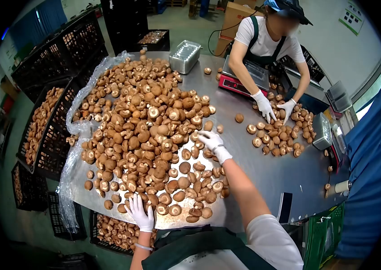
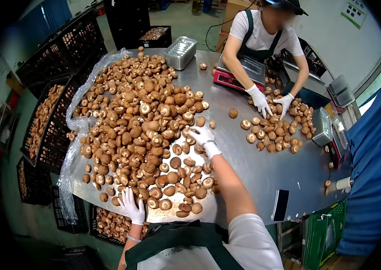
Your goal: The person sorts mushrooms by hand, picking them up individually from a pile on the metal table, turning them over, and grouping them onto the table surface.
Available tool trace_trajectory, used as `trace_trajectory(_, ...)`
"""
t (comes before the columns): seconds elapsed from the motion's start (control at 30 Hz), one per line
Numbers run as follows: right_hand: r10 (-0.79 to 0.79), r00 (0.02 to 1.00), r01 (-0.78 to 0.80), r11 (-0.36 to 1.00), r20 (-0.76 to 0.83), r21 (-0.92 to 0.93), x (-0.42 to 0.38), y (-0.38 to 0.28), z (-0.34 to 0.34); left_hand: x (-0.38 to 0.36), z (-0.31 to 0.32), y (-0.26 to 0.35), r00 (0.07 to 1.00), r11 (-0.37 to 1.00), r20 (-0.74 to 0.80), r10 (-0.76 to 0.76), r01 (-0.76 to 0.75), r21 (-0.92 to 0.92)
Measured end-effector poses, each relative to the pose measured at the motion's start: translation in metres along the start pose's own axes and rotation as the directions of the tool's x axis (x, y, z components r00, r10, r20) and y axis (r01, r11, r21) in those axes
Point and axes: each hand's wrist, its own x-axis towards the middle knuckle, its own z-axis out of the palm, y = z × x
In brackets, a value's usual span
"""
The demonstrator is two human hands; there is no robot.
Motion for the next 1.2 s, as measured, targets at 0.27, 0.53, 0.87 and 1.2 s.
trace_trajectory(0.27, -0.228, 0.905, 0.039, 0.885, 0.36, 0.463, -0.041, -0.055, -0.023, -0.001, 0.003, -0.005, 1.0, 0.999, 0.001, -0.02, 0.02, -0.036)
trace_trajectory(0.53, -0.156, 0.987, 0.156, 0.988, 0.037, -0.005, -0.084, -0.049, -0.034, -0.003, 0.001, -0.003, 1.0, 0.997, -0.013, -0.02, 0.018, -0.077)
trace_trajectory(0.87, 0.047, 0.992, -0.062, 0.989, 0.115, 0.133, -0.125, -0.048, -0.02, 0.018, -0.043, 0.037, 0.982, 0.888, -0.13, 0.134, -0.177, -0.423)
trace_trajectory(1.2, -0.265, 0.964, 0.261, 0.949, 0.0, -0.178, -0.105, -0.091, -0.012, 0.045, -0.024, 0.091, 0.656, -0.482, 0.702, 0.276, 0.727, -0.49)
